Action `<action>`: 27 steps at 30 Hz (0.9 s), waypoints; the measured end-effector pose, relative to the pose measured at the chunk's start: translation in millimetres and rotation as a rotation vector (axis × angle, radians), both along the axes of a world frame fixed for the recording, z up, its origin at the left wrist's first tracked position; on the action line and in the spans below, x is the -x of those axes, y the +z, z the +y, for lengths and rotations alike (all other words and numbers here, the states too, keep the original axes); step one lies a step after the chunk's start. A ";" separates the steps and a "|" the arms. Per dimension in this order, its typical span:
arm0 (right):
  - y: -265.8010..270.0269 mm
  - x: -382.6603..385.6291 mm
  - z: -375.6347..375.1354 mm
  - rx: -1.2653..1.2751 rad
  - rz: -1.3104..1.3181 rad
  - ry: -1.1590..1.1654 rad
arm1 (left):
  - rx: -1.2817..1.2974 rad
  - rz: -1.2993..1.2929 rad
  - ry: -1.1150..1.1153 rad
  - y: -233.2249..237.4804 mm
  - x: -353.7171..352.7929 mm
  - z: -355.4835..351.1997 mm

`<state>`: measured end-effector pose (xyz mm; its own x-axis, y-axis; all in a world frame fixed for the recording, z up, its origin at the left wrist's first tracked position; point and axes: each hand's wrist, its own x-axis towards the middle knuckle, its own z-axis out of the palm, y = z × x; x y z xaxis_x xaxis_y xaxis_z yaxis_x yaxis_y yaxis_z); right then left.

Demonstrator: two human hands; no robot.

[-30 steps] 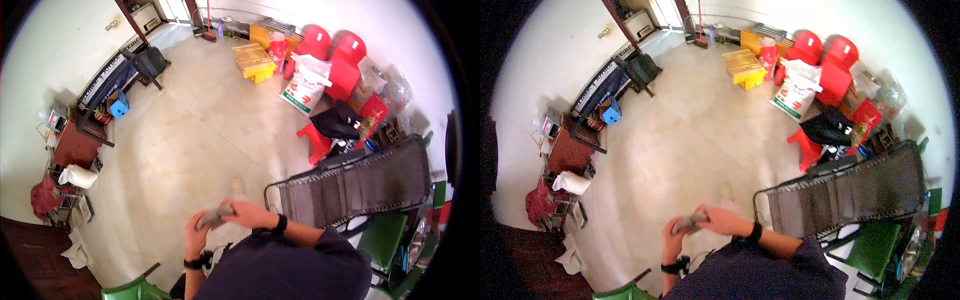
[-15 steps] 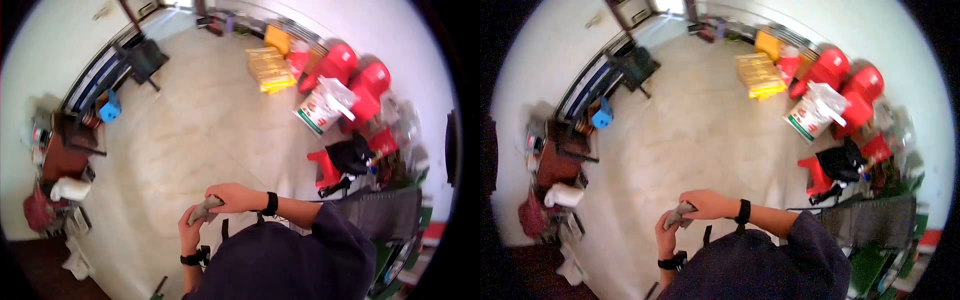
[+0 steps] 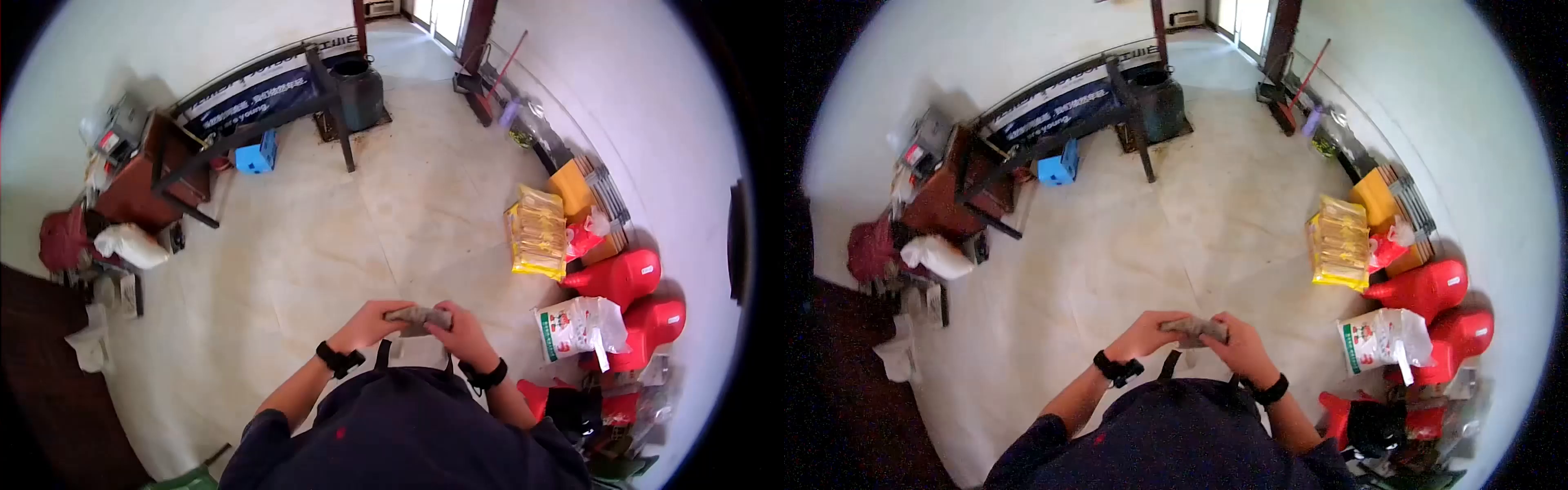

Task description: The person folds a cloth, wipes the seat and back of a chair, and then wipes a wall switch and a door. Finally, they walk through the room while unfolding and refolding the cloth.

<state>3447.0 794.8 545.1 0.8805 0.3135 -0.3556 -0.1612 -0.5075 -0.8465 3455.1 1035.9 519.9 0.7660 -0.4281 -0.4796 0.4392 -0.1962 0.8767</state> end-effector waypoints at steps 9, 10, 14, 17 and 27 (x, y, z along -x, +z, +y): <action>-80.4 -235.1 -122.2 -0.173 -0.073 -0.150 | 0.107 -0.118 0.169 -70.3 -228.4 -136.0; -88.4 -263.1 -124.2 -0.193 -0.068 -0.143 | 0.098 -0.118 0.200 -70.4 -246.7 -142.5; -49.2 -393.3 -122.1 -0.161 -0.068 -0.007 | 0.281 0.030 0.440 -64.8 -331.6 -141.9; -30.5 -502.4 -135.2 -0.240 -0.228 0.286 | 0.567 0.053 0.506 -57.9 -408.3 -143.0; -18.7 -706.5 -97.5 -0.301 -0.375 0.734 | 0.235 -0.084 0.419 -43.3 -594.6 -101.4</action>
